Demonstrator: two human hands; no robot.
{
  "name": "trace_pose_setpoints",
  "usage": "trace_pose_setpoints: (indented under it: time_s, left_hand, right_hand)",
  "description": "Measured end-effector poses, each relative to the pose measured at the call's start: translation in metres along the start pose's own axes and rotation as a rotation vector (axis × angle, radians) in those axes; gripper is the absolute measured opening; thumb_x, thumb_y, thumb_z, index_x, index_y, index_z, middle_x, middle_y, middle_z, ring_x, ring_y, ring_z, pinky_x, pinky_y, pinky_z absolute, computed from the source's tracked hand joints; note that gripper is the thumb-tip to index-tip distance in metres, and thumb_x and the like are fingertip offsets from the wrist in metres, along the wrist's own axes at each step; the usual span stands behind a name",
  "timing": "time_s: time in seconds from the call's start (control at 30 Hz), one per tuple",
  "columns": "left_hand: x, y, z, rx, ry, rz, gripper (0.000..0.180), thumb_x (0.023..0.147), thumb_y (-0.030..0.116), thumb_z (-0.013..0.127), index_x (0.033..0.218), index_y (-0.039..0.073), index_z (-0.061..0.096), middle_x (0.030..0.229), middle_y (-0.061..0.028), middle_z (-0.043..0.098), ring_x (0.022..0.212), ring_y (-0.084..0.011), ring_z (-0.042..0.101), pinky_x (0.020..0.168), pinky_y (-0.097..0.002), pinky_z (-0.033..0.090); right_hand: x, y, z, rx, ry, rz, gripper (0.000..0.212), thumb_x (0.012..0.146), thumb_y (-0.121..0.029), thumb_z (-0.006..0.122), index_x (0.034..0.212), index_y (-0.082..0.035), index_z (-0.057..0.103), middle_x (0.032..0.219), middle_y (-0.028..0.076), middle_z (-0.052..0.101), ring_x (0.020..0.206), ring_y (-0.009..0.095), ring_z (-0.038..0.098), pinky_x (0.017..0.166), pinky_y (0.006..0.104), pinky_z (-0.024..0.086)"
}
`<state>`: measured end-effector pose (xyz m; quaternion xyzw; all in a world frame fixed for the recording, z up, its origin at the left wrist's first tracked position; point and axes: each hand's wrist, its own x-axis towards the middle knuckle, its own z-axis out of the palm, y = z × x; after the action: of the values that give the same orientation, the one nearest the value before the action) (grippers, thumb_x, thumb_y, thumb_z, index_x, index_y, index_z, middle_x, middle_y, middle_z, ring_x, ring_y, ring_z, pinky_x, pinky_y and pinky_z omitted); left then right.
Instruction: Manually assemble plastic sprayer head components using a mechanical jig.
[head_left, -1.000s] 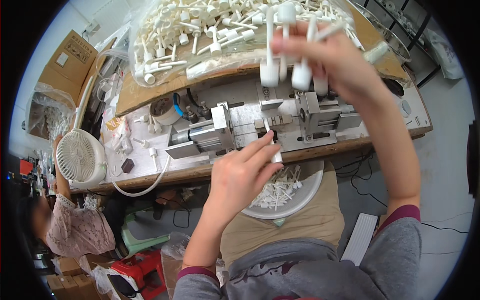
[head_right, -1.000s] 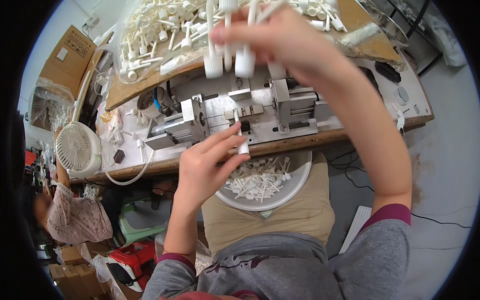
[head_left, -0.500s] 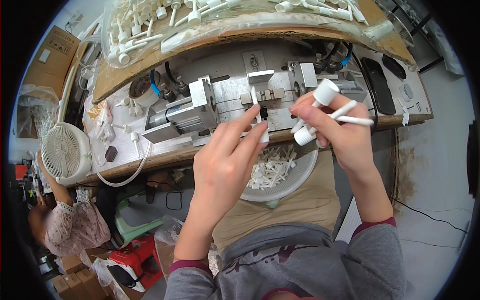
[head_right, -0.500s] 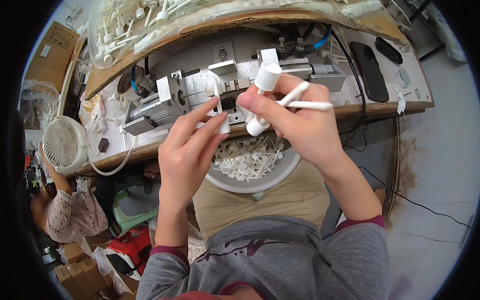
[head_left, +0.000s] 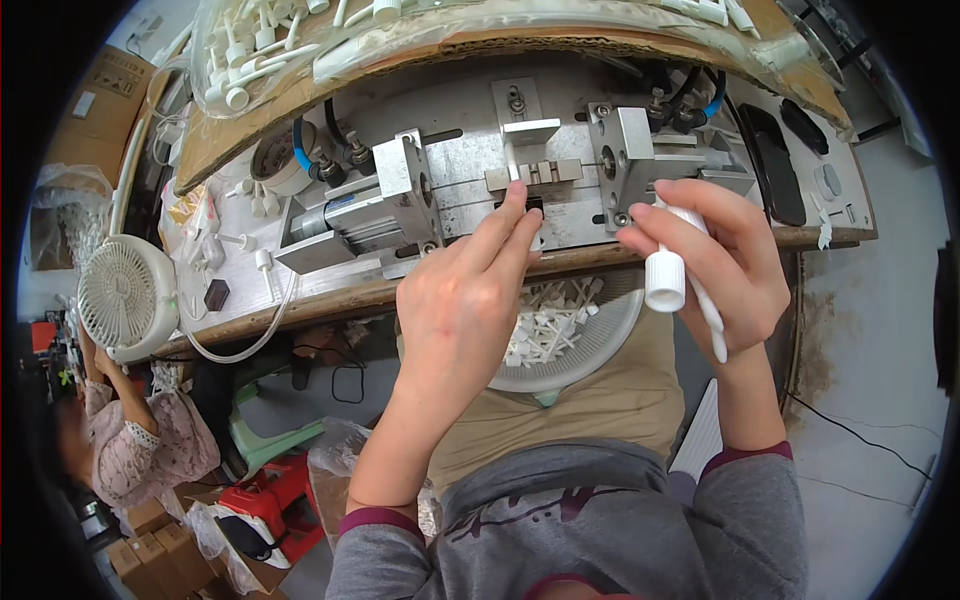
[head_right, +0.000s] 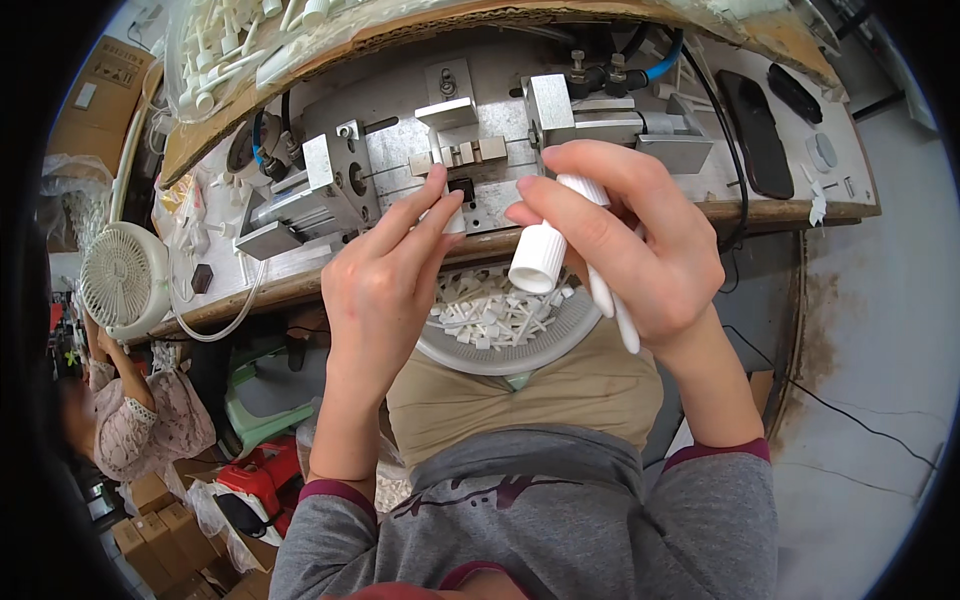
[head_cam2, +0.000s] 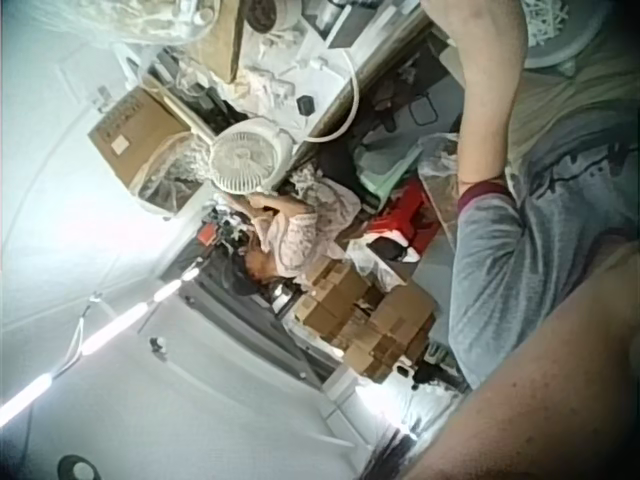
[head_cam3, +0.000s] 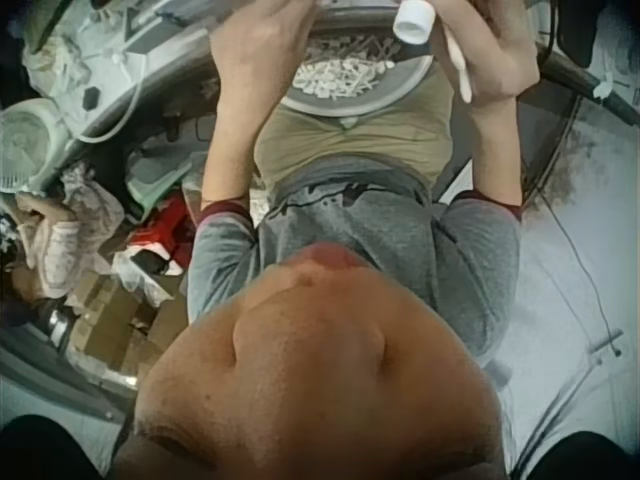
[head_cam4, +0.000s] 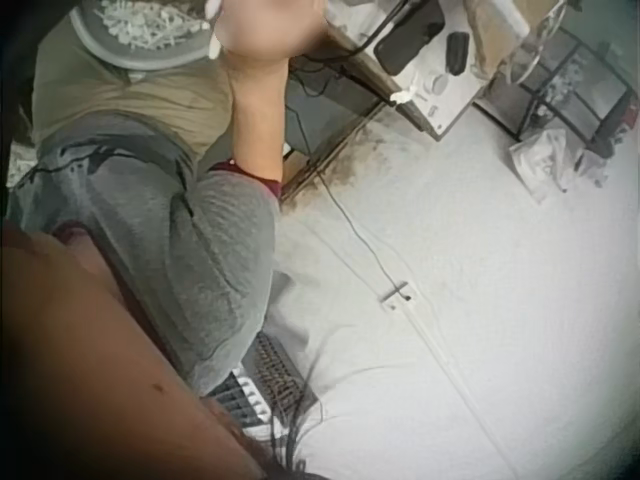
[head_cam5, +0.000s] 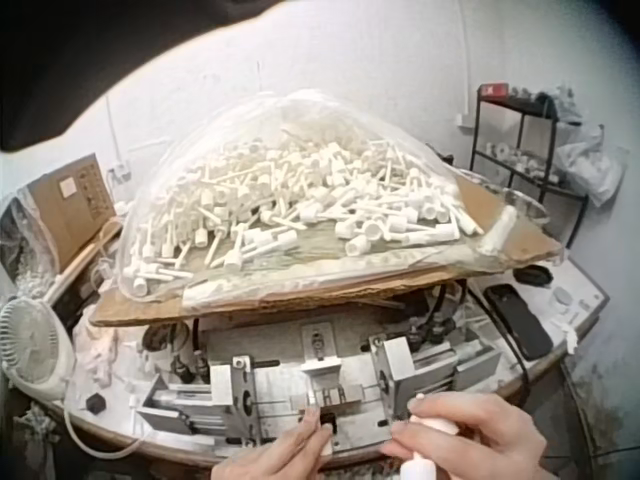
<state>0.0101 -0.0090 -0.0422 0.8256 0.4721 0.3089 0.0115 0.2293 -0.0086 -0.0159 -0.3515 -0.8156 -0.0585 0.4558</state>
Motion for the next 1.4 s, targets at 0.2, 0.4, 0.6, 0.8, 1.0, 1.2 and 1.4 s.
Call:
trace_pose_setpoints:
  time_s: [0.2,0.4,0.6,0.8,1.0,1.2,1.4]
  left_hand:
    - [0.005,0.002,-0.01,0.014,-0.083,-0.013,0.028,0.082,0.012,0.075,0.109,0.007,0.073,0.12,-0.0028,0.071,0.072,-0.0222,0.069,0.063,-0.0291,0.053]
    - [0.002,0.021,-0.029,-0.759,-0.067,-0.198,0.037,0.074,0.001,0.083,0.108,0.0,0.07,0.105,-0.0097,0.071,0.081,-0.0161,0.071,0.07,-0.0268,0.058]
    - [-0.007,0.032,-0.034,-0.764,0.092,-0.216,0.038,0.072,-0.004,0.083,0.107,-0.004,0.07,0.1,-0.0115,0.069,0.085,-0.0169,0.07,0.074,-0.0272,0.059]
    - [-0.002,0.007,-0.007,-0.136,0.081,0.04,0.027,0.078,0.006,0.079,0.104,0.002,0.073,0.115,-0.0116,0.07,0.075,-0.022,0.069,0.069,-0.0284,0.055]
    - [0.008,0.002,-0.004,0.042,-0.012,0.036,0.023,0.079,0.018,0.079,0.1,0.008,0.074,0.117,-0.003,0.072,0.057,-0.0215,0.061,0.055,-0.0313,0.049]
    - [0.007,0.0,-0.006,-0.048,-0.026,0.0,0.03,0.076,0.018,0.082,0.103,0.009,0.074,0.114,-0.0055,0.073,0.062,-0.0197,0.066,0.059,-0.0298,0.052]
    - [-0.003,0.038,-0.03,-0.682,-0.066,0.067,0.046,0.068,0.008,0.088,0.111,0.003,0.072,0.101,-0.0121,0.071,0.081,-0.0215,0.07,0.068,-0.031,0.057]
  right_hand:
    - [-0.003,0.004,0.002,-0.072,0.026,-0.11,0.029,0.073,-0.004,0.074,0.101,0.004,0.072,0.107,0.016,0.065,0.069,0.017,0.063,0.054,0.0245,0.049]
    - [-0.003,-0.011,0.0,-0.204,-0.141,-0.185,0.038,0.07,-0.003,0.074,0.108,0.004,0.073,0.113,0.018,0.065,0.071,0.02,0.062,0.055,0.0292,0.047]
    - [0.002,-0.012,0.01,-0.108,-0.014,-0.135,0.034,0.073,-0.008,0.075,0.105,0.003,0.073,0.108,0.016,0.068,0.072,0.021,0.065,0.057,0.0273,0.048]
    - [-0.002,0.0,0.0,0.447,0.101,0.344,0.018,0.074,-0.004,0.083,0.088,0.003,0.074,0.087,0.011,0.072,0.076,0.015,0.068,0.059,0.0224,0.051]
    - [-0.008,-0.022,0.002,0.907,0.181,0.859,0.019,0.086,-0.015,0.079,0.077,0.001,0.072,0.063,0.004,0.066,0.052,0.007,0.058,0.048,0.0197,0.041]
    - [-0.01,-0.025,0.01,0.957,0.149,1.059,0.035,0.092,-0.025,0.075,0.065,-0.004,0.066,0.053,-0.001,0.056,0.046,0.004,0.053,0.044,0.0193,0.037]
    - [0.001,-0.044,0.025,0.843,0.161,1.145,0.042,0.091,-0.029,0.076,0.06,-0.004,0.062,0.054,-0.006,0.052,0.051,0.0,0.047,0.046,0.02,0.033]
